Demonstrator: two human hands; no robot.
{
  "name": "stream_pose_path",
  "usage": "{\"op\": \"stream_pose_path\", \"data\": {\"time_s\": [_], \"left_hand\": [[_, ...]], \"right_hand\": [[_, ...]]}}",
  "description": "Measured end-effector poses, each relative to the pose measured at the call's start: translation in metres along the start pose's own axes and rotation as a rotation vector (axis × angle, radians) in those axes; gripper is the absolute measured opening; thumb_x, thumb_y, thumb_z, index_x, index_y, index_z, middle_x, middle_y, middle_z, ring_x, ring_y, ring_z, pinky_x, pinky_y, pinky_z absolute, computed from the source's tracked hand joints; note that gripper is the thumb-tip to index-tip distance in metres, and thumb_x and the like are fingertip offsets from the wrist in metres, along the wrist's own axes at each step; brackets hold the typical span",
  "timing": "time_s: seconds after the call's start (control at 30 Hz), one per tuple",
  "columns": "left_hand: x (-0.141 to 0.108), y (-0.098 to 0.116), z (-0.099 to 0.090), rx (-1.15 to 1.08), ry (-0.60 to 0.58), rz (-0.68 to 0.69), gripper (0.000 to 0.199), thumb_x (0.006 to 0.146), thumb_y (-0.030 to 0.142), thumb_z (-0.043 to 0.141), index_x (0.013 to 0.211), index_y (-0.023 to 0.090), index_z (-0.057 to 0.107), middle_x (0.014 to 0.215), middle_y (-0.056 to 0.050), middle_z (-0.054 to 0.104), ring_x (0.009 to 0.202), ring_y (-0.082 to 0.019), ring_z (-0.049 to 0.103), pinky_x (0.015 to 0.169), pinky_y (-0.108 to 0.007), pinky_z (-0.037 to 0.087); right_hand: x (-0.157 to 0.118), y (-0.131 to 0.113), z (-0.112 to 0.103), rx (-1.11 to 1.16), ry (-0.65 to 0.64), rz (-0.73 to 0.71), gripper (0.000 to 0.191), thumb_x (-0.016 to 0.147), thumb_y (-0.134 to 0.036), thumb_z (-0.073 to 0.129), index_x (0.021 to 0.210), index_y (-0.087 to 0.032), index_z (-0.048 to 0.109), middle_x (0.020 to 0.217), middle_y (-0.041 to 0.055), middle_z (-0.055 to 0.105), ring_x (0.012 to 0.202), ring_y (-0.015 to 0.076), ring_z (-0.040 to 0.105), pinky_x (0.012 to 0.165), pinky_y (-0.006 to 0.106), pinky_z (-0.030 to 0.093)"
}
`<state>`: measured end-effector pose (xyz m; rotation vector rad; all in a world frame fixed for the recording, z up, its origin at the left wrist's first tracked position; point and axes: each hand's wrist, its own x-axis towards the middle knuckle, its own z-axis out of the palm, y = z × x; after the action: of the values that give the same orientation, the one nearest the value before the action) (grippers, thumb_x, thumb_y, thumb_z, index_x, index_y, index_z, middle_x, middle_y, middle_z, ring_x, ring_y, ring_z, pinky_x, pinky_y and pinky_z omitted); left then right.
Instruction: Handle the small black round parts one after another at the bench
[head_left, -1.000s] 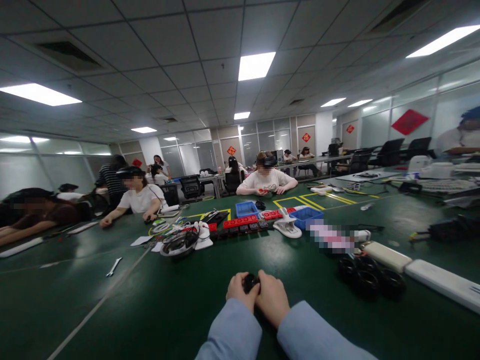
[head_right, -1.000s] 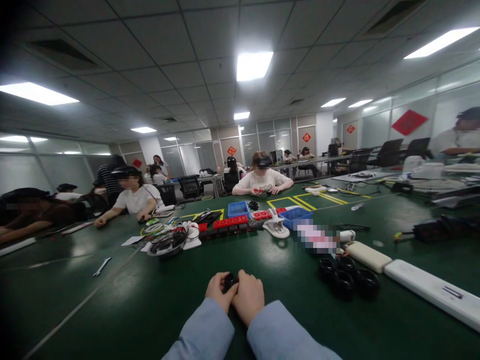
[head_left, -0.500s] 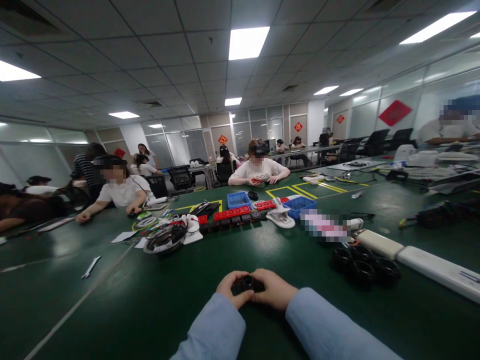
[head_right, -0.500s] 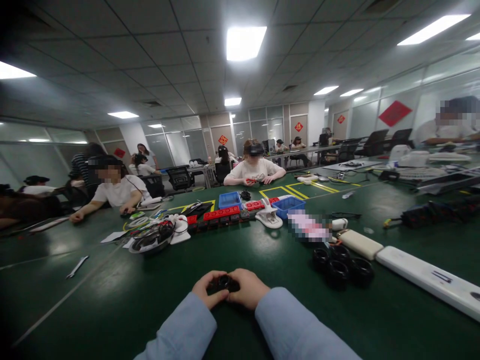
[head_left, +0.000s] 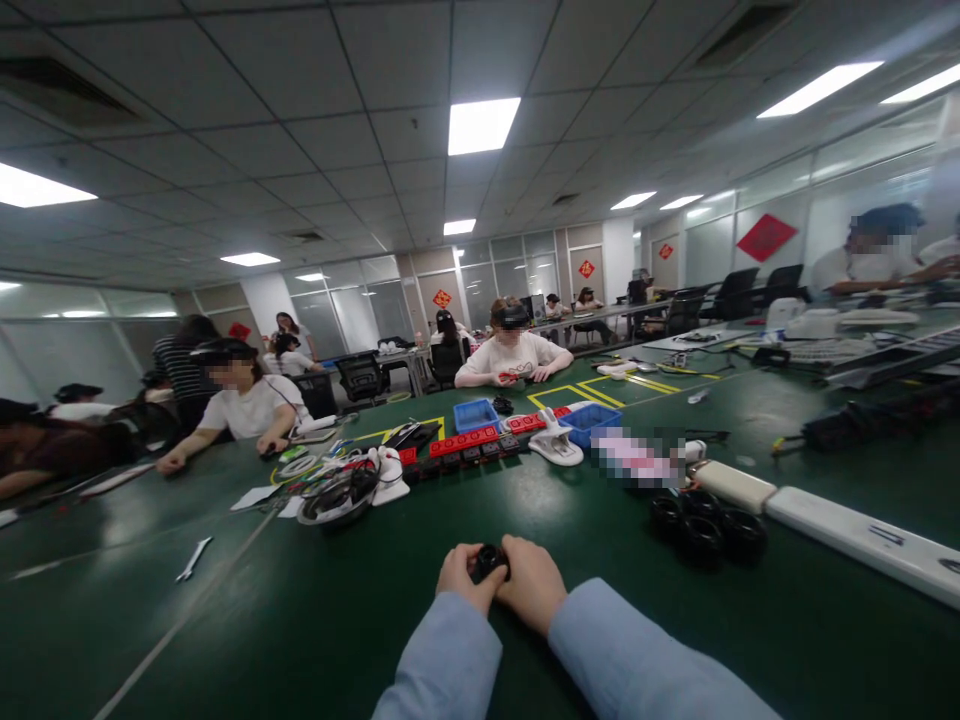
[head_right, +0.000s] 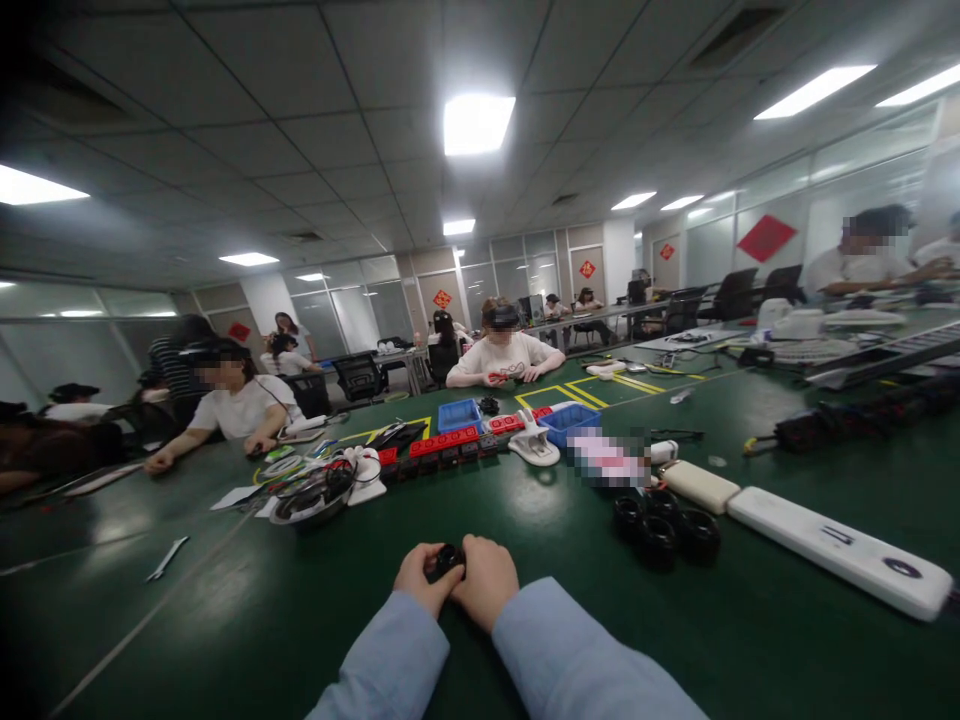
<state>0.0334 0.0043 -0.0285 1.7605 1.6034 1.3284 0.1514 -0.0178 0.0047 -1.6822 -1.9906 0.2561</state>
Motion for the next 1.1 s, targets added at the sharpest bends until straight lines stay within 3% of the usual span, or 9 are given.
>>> {"op": "stream_pose_path", "data": {"time_s": [0.1, 0.2, 0.3, 0.4, 0.6, 0.77, 0.97, 1.1], "left_hand": [[0.0, -0.005, -0.003, -0.027, -0.061, 0.037, 0.031, 0.053, 0.021, 0.066, 0.081, 0.012, 0.058, 0.08, -0.008, 0.059, 0.076, -0.021, 0.057, 0.073, -0.033, 0.045], [-0.003, -0.008, -0.011, -0.058, -0.187, 0.076, 0.03, 0.052, 0.017, 0.065, 0.082, 0.014, 0.06, 0.08, -0.007, 0.062, 0.077, -0.021, 0.057, 0.073, -0.033, 0.044], [-0.008, -0.008, -0.02, -0.098, -0.258, 0.075, 0.034, 0.052, 0.017, 0.066, 0.086, 0.015, 0.062, 0.084, -0.007, 0.064, 0.082, -0.022, 0.057, 0.076, -0.033, 0.043], [-0.011, -0.005, -0.026, -0.106, -0.294, 0.063, 0.037, 0.052, 0.019, 0.067, 0.088, 0.016, 0.063, 0.088, -0.007, 0.064, 0.085, -0.023, 0.057, 0.078, -0.034, 0.042], [-0.01, -0.002, -0.029, -0.084, -0.312, 0.06, 0.037, 0.051, 0.02, 0.069, 0.088, 0.016, 0.063, 0.086, -0.007, 0.065, 0.085, -0.023, 0.058, 0.077, -0.034, 0.042], [-0.009, -0.001, -0.024, -0.034, -0.268, 0.048, 0.033, 0.049, 0.019, 0.069, 0.082, 0.017, 0.063, 0.081, -0.006, 0.064, 0.078, -0.022, 0.058, 0.072, -0.033, 0.043], [-0.01, -0.001, -0.011, -0.028, -0.058, 0.0, 0.028, 0.051, 0.025, 0.066, 0.076, 0.015, 0.057, 0.078, -0.006, 0.057, 0.073, -0.02, 0.056, 0.069, -0.033, 0.045], [-0.01, -0.004, -0.01, -0.046, -0.042, 0.031, 0.026, 0.053, 0.025, 0.064, 0.076, 0.016, 0.057, 0.078, -0.005, 0.056, 0.074, -0.02, 0.056, 0.069, -0.034, 0.046]], "right_hand": [[-0.004, -0.001, -0.005, 0.071, -0.029, -0.075, 0.028, 0.062, -0.021, 0.055, 0.09, -0.016, 0.056, 0.088, 0.0072, 0.058, 0.082, 0.0206, 0.053, 0.069, 0.028, 0.037], [-0.004, 0.009, -0.015, 0.169, -0.174, -0.178, 0.045, 0.057, -0.029, 0.065, 0.1, -0.02, 0.057, 0.095, 0.0053, 0.057, 0.089, 0.0222, 0.051, 0.076, 0.03, 0.037], [-0.001, 0.022, -0.02, 0.269, -0.346, -0.216, 0.037, 0.057, -0.025, 0.067, 0.093, -0.02, 0.062, 0.089, 0.0029, 0.059, 0.085, 0.0202, 0.052, 0.073, 0.028, 0.039], [0.003, 0.032, -0.019, 0.37, -0.403, -0.246, 0.036, 0.058, -0.019, 0.066, 0.094, -0.019, 0.063, 0.087, 0.0016, 0.058, 0.082, 0.0171, 0.053, 0.071, 0.025, 0.039], [0.009, 0.036, -0.011, 0.318, -0.396, -0.321, 0.029, 0.059, -0.023, 0.067, 0.087, -0.019, 0.064, 0.084, 0.0007, 0.056, 0.082, 0.0176, 0.051, 0.072, 0.026, 0.038], [0.008, 0.034, -0.01, 0.319, -0.375, -0.199, 0.031, 0.054, -0.028, 0.07, 0.083, -0.019, 0.061, 0.079, -0.001, 0.055, 0.075, 0.0149, 0.05, 0.062, 0.022, 0.037], [-0.003, 0.004, -0.009, 0.056, -0.117, -0.061, 0.018, 0.062, -0.03, 0.06, 0.073, -0.016, 0.054, 0.072, 0.0028, 0.058, 0.068, 0.0165, 0.05, 0.059, 0.025, 0.034], [-0.008, -0.004, -0.009, 0.044, -0.079, -0.09, 0.027, 0.063, -0.029, 0.057, 0.087, -0.016, 0.056, 0.083, 0.0062, 0.059, 0.078, 0.0201, 0.052, 0.068, 0.029, 0.036]]}}
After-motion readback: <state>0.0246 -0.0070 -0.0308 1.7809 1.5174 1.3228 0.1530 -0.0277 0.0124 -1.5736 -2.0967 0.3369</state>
